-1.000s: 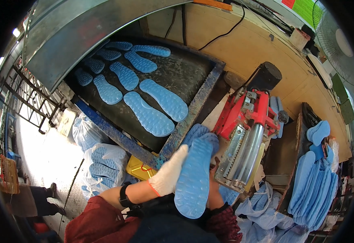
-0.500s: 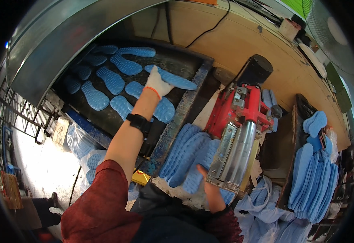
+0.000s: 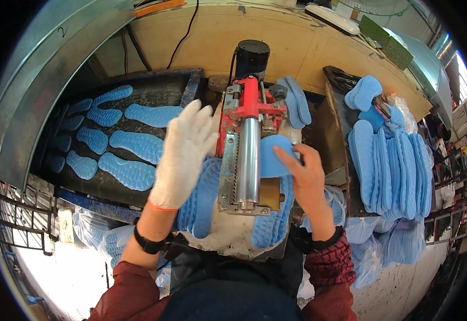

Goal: The recorder applies glue to shoe insoles using a roller machine and then organizes them into stacks.

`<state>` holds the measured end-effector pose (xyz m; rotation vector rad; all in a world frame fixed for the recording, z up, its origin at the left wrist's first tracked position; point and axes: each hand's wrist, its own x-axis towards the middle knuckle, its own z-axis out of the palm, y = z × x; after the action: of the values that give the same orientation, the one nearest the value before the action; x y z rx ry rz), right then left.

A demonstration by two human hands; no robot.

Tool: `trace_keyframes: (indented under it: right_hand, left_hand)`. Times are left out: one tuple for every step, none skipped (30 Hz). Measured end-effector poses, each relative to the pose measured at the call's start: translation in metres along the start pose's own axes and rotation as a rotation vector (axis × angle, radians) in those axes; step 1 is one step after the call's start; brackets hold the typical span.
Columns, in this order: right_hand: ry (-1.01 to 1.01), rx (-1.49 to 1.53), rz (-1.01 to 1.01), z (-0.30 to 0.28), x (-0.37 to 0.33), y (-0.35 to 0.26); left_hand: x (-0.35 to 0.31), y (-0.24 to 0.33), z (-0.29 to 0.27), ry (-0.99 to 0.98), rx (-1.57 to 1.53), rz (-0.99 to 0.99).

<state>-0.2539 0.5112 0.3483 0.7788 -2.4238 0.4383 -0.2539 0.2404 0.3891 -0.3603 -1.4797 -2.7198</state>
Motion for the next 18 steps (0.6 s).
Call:
trace_keyframes:
  right_hand:
    - [0.001, 0.013, -0.005, 0.002, 0.003, -0.012]
    - [-0.021, 0.28, 0.135, 0.003, 0.004, -0.026]
    - [-0.047, 0.53, 0.279, 0.003, 0.001, -0.032]
    - [0.009, 0.579, 0.252, 0.003, -0.01, -0.036]
    - [0.142, 0.636, 0.33, 0.009, -0.029, -0.037]
    - [0.275, 0.679, 0.411, 0.013, -0.052, -0.032]
    - [0.354, 0.709, 0.603, 0.016, -0.071, -0.031]
    - [0.431, 0.74, 0.793, 0.021, -0.086, -0.03]
    - [0.417, 0.777, 0.774, 0.031, -0.092, -0.032]
    - [0.254, 0.64, 0.779, 0.044, -0.097, -0.032]
    - [0.094, 0.501, 0.771, 0.058, -0.104, -0.033]
    - [0.086, 0.51, 0.757, 0.075, -0.121, -0.027]
    - [-0.043, 0.299, 0.563, 0.097, -0.14, -0.02]
    - [-0.164, 0.096, 0.358, 0.115, -0.152, -0.016]
    - [-0.166, 0.104, 0.341, 0.123, -0.158, -0.018]
    - [-0.24, 0.01, 0.309, 0.131, -0.164, -0.02]
    - [-0.31, -0.082, 0.275, 0.14, -0.163, -0.025]
    - [-0.241, -0.069, 0.253, 0.139, -0.151, -0.039]
  left_hand:
    - [0.003, -0.004, 0.006, -0.042, -0.023, -0.004]
    - [0.007, -0.012, 0.005, -0.059, 0.046, 0.029]
    - [0.009, -0.024, 0.002, -0.056, 0.041, 0.031]
    - [0.008, -0.03, -0.003, -0.086, 0.201, 0.102]
    - [0.007, -0.032, -0.009, -0.112, 0.364, 0.171]
    - [0.006, -0.033, -0.01, -0.128, 0.38, 0.132]
    - [0.003, -0.036, -0.013, -0.138, 0.4, 0.091]
    - [-0.001, -0.05, -0.028, -0.134, 0.485, 0.142]
    - [-0.009, -0.06, -0.047, -0.117, 0.591, 0.193]
    - [-0.016, -0.068, -0.055, -0.045, 0.632, 0.178]
    - [-0.022, -0.078, -0.068, -0.045, 0.622, 0.161]
    - [-0.029, -0.083, -0.07, -0.06, 0.573, 0.09]
    - [-0.036, -0.085, -0.072, -0.076, 0.523, 0.021]
    - [-0.046, -0.089, -0.079, -0.073, 0.508, -0.049]
    - [-0.053, -0.082, -0.079, -0.076, 0.486, -0.119]
    - [-0.065, -0.073, -0.078, -0.072, 0.493, -0.183]
    - [-0.076, -0.067, -0.081, -0.058, 0.499, -0.176]
    - [-0.089, -0.062, -0.087, 0.0, 0.362, -0.315]
